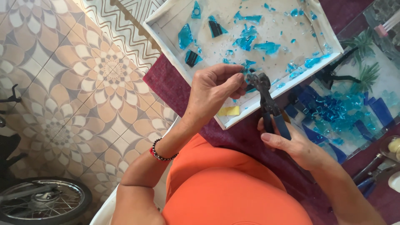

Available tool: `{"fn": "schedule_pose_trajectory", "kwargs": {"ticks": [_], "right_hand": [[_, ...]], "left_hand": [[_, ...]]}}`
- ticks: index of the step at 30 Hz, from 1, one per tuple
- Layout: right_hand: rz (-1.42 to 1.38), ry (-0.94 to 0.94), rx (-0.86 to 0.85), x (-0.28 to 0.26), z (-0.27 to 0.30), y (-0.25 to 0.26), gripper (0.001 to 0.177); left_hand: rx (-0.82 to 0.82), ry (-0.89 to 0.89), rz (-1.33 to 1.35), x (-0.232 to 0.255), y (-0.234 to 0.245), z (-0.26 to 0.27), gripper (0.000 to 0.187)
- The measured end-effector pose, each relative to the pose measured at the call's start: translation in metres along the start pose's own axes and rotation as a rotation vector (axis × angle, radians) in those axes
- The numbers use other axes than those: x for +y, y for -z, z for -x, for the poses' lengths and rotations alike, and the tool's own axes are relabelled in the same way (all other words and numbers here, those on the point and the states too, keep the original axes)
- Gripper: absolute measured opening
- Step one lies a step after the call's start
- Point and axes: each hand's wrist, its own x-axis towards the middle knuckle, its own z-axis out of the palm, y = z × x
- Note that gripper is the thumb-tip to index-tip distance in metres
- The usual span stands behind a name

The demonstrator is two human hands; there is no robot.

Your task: Cutting small pieces of blue glass using glass nippers over a tray

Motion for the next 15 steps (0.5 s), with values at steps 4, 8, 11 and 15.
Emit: {"fn": "schedule_pose_trajectory", "kwargs": {"ticks": [4, 8, 11, 15], "right_hand": [[-0.068, 0.032, -0.008, 0.003, 0.000, -0.008, 0.029], [-0.099, 0.056, -0.019, -0.003, 0.003, -0.017, 0.032], [-0.054, 0.069, -0.029, -0.004, 0.002, -0.014, 0.033], [0.018, 0.048, -0.042, -0.003, -0.001, -0.005, 0.042]], "left_hand": [[0.013, -0.004, -0.010, -0.005, -0.004, 0.005, 0.029], [0.016, 0.016, -0.012, 0.000, -0.007, 0.009, 0.029], [0.012, 0.002, -0.029, -0.002, -0.004, 0.008, 0.028], [0.018, 0.001, -0.046, -0.001, -0.005, 0.008, 0.028]]}}
